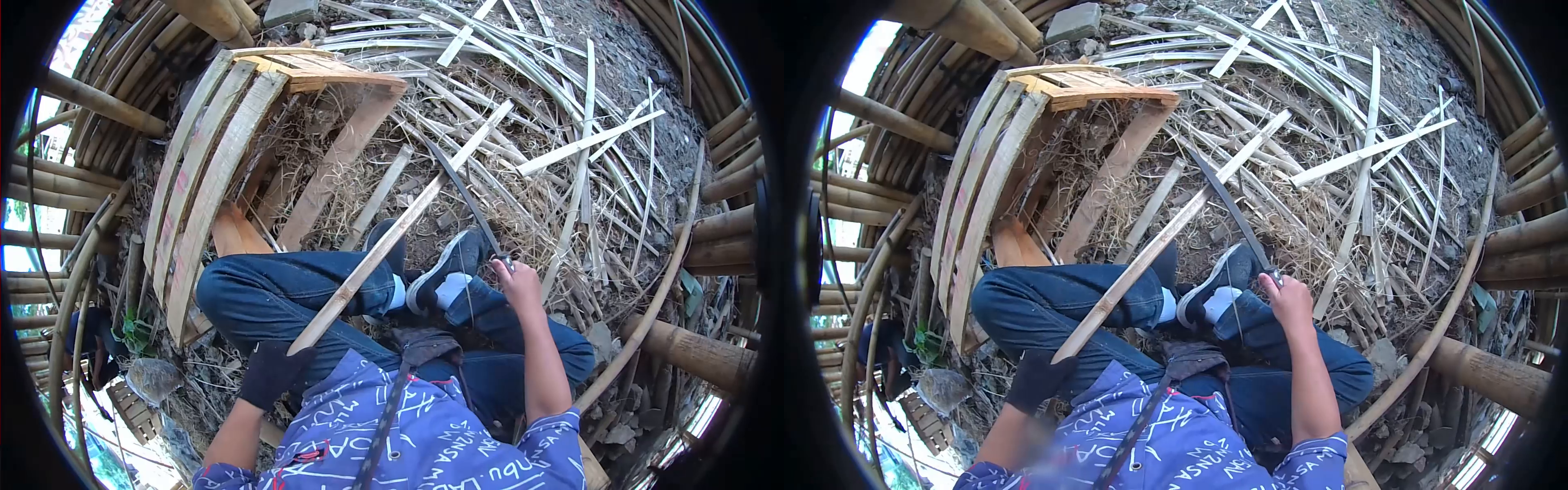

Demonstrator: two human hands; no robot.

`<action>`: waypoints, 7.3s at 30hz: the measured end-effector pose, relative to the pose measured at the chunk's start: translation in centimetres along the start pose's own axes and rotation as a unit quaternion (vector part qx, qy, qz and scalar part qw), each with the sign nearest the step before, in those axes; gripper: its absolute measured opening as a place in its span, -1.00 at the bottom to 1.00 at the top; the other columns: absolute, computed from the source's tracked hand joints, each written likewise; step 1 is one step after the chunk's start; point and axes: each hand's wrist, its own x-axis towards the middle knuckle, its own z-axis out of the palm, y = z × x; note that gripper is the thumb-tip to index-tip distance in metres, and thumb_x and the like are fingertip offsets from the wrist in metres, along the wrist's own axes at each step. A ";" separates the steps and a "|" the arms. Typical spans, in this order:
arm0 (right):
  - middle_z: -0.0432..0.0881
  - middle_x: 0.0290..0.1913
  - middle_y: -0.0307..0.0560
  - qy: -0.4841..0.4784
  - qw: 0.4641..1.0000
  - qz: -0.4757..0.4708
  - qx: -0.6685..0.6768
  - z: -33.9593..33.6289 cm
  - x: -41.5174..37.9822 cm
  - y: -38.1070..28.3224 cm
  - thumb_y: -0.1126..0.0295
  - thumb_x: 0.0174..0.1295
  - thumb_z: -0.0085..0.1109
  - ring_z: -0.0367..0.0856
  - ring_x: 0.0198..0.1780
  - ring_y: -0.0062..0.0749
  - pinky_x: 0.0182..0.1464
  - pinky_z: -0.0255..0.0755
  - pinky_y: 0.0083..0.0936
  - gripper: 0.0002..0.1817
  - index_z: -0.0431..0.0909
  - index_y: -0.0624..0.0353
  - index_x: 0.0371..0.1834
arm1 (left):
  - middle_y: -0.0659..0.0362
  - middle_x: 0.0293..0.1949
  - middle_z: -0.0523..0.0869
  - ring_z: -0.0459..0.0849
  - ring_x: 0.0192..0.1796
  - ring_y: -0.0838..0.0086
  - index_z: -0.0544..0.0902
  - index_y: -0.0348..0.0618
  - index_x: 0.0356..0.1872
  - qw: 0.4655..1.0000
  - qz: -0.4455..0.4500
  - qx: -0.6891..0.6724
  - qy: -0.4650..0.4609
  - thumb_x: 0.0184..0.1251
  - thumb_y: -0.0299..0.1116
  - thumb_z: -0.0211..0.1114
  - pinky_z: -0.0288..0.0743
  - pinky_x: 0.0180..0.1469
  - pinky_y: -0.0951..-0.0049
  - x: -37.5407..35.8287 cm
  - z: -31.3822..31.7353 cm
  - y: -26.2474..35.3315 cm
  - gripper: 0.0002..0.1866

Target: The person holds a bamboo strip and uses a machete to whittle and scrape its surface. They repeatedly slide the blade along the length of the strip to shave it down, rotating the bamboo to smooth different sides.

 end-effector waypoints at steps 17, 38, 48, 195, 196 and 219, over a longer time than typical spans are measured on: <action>0.62 -0.56 0.21 -0.118 0.988 -0.096 0.025 1.1 -5.8 -8.0 -0.25 0.15 0.19 0.65 -0.39 0.18 -0.35 0.51 -0.02 -0.38 0.62 0.22 -0.48 | -0.03 -0.64 0.61 0.63 -0.53 0.04 0.76 0.01 -0.40 0.984 -0.122 -0.124 -0.042 0.25 0.10 0.26 0.49 -0.40 0.10 0.4 -2.2 2.2 -0.61; 0.62 -0.53 0.23 -0.164 0.980 -0.089 0.074 0.1 -7.8 -9.2 -0.21 0.15 0.24 0.65 -0.39 0.20 -0.34 0.49 -0.03 -0.41 0.62 0.23 -0.46 | 0.00 -0.67 0.63 0.66 -0.57 0.16 0.73 -0.18 -0.50 0.995 -0.030 -0.096 0.003 0.19 -0.03 0.30 0.47 -0.44 0.20 0.1 -1.7 1.4 -0.62; 0.64 -0.45 0.32 -0.006 0.999 0.012 0.050 -0.6 0.7 -2.5 -0.16 0.27 0.11 0.64 -0.29 0.23 -0.23 0.47 -0.02 -0.37 0.64 0.33 -0.46 | 0.07 -0.61 0.64 0.65 -0.55 0.18 0.76 0.10 -0.34 0.999 0.012 -0.032 0.004 0.26 -0.10 0.25 0.47 -0.46 0.21 0.2 -1.6 1.3 -0.80; 0.46 -0.65 0.14 -0.114 0.960 -0.138 0.216 3.2 -11.6 -8.6 0.22 0.24 0.26 0.45 -0.61 -0.04 -0.49 0.28 -0.20 -0.60 0.45 0.34 -0.57 | -0.10 -0.56 0.68 0.72 -0.44 0.05 0.74 -0.24 -0.48 0.972 -0.181 -0.151 -0.025 0.06 0.21 0.34 0.57 -0.32 0.13 0.1 -2.5 2.3 -0.43; 0.46 -0.66 0.12 -0.093 0.958 -0.162 0.218 3.3 -11.5 -8.9 0.24 0.24 0.25 0.44 -0.62 -0.10 -0.50 0.27 -0.23 -0.63 0.47 0.33 -0.56 | -0.05 -0.60 0.68 0.73 -0.48 0.12 0.75 -0.23 -0.48 0.973 -0.188 -0.131 -0.014 0.05 0.19 0.37 0.57 -0.35 0.17 0.3 -2.2 1.8 -0.45; 0.53 -0.63 0.13 -0.165 0.942 -0.143 0.257 2.6 -10.3 -13.2 0.21 0.23 0.29 0.51 -0.60 -0.03 -0.50 0.35 -0.28 -0.65 0.54 0.32 -0.47 | -0.13 -0.62 0.63 0.67 -0.51 0.01 0.72 -0.26 -0.56 0.983 -0.138 -0.118 -0.018 0.10 0.28 0.29 0.53 -0.39 0.12 0.8 -2.1 1.5 -0.35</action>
